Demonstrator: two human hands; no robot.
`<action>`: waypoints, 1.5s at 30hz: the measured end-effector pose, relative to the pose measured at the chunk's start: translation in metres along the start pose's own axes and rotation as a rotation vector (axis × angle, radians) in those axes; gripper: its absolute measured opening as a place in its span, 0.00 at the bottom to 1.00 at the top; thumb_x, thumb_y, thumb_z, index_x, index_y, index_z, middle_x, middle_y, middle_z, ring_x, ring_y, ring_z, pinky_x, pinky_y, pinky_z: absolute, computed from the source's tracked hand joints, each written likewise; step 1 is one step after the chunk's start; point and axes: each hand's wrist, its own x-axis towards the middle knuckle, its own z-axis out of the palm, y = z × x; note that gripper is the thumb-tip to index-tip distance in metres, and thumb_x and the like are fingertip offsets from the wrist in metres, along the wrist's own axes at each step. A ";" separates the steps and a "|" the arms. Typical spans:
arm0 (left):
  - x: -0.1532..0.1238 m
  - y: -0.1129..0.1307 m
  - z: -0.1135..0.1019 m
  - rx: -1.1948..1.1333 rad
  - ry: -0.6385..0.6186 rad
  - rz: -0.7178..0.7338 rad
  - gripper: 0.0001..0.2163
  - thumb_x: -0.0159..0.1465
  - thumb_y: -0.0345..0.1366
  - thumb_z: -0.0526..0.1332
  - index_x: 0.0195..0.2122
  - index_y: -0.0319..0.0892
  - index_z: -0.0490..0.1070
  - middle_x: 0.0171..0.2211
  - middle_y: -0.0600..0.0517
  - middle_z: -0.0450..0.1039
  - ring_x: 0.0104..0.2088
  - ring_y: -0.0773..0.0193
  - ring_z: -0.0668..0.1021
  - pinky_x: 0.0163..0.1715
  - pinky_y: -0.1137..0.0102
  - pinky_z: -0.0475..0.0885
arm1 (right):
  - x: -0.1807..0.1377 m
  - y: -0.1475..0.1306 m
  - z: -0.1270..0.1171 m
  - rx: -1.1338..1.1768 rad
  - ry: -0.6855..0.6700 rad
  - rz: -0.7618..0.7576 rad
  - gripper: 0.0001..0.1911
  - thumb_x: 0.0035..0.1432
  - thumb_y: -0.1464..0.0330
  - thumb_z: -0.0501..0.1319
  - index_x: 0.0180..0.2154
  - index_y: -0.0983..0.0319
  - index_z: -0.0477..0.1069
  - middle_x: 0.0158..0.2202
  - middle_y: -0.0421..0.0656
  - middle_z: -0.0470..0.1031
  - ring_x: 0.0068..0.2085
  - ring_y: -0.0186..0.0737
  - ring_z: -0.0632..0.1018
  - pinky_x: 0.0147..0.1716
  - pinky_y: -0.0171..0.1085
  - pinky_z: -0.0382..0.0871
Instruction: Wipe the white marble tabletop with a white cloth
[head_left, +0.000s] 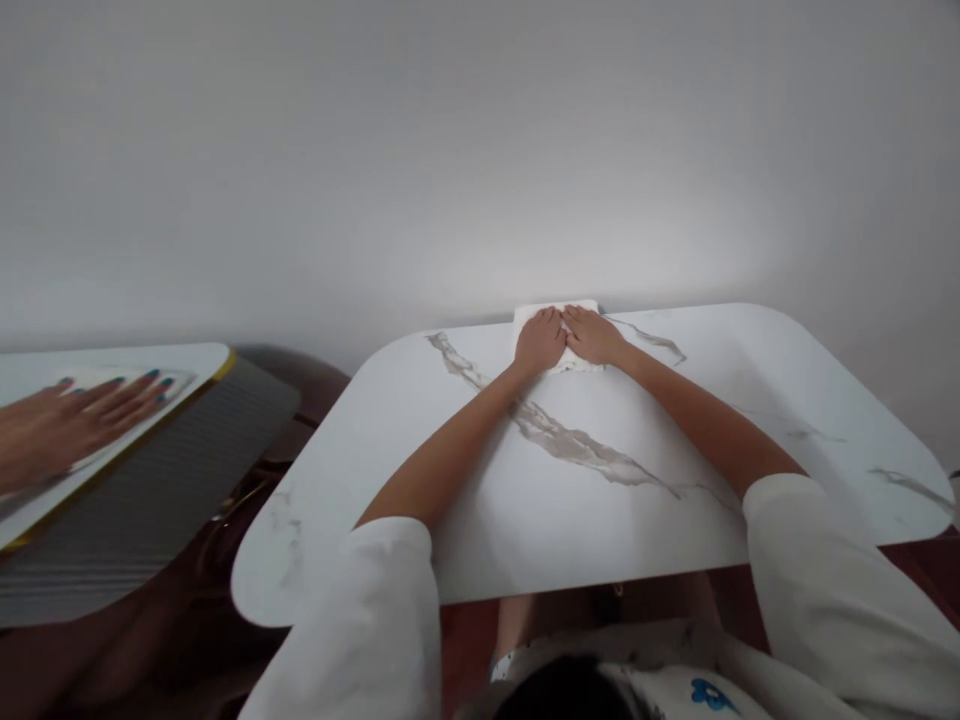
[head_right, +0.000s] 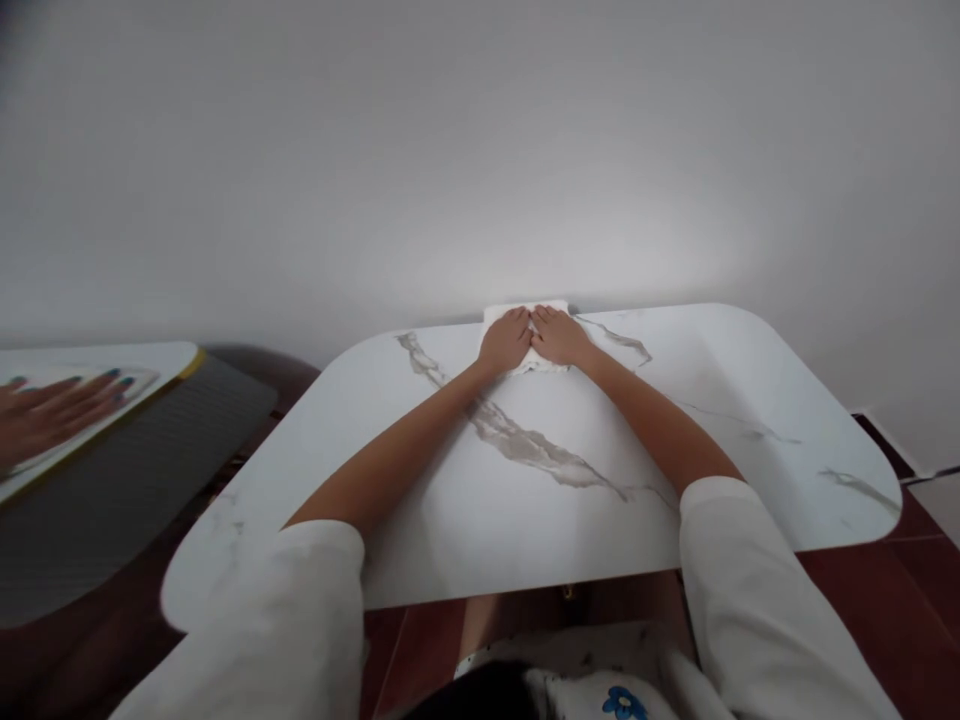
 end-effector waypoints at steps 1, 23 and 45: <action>0.007 -0.001 0.003 -0.013 -0.003 -0.010 0.20 0.64 0.31 0.43 0.54 0.31 0.63 0.55 0.37 0.65 0.59 0.55 0.64 0.60 0.58 0.56 | 0.003 0.007 0.002 -0.002 0.010 0.004 0.30 0.60 0.67 0.43 0.60 0.78 0.55 0.62 0.57 0.56 0.62 0.49 0.59 0.59 0.44 0.51; -0.038 0.111 -0.035 -0.125 -0.122 0.126 0.22 0.65 0.33 0.45 0.59 0.27 0.57 0.61 0.37 0.57 0.62 0.56 0.60 0.62 0.61 0.52 | -0.139 -0.027 -0.044 -0.062 -0.010 0.215 0.29 0.61 0.69 0.45 0.60 0.81 0.53 0.63 0.62 0.54 0.63 0.56 0.57 0.60 0.50 0.50; -0.085 0.245 -0.057 -0.415 -0.241 -0.207 0.25 0.62 0.34 0.48 0.61 0.31 0.54 0.63 0.41 0.52 0.64 0.51 0.55 0.63 0.56 0.53 | -0.268 0.001 -0.087 0.017 -0.053 -0.021 0.30 0.63 0.66 0.43 0.65 0.63 0.42 0.66 0.47 0.48 0.65 0.44 0.51 0.62 0.50 0.51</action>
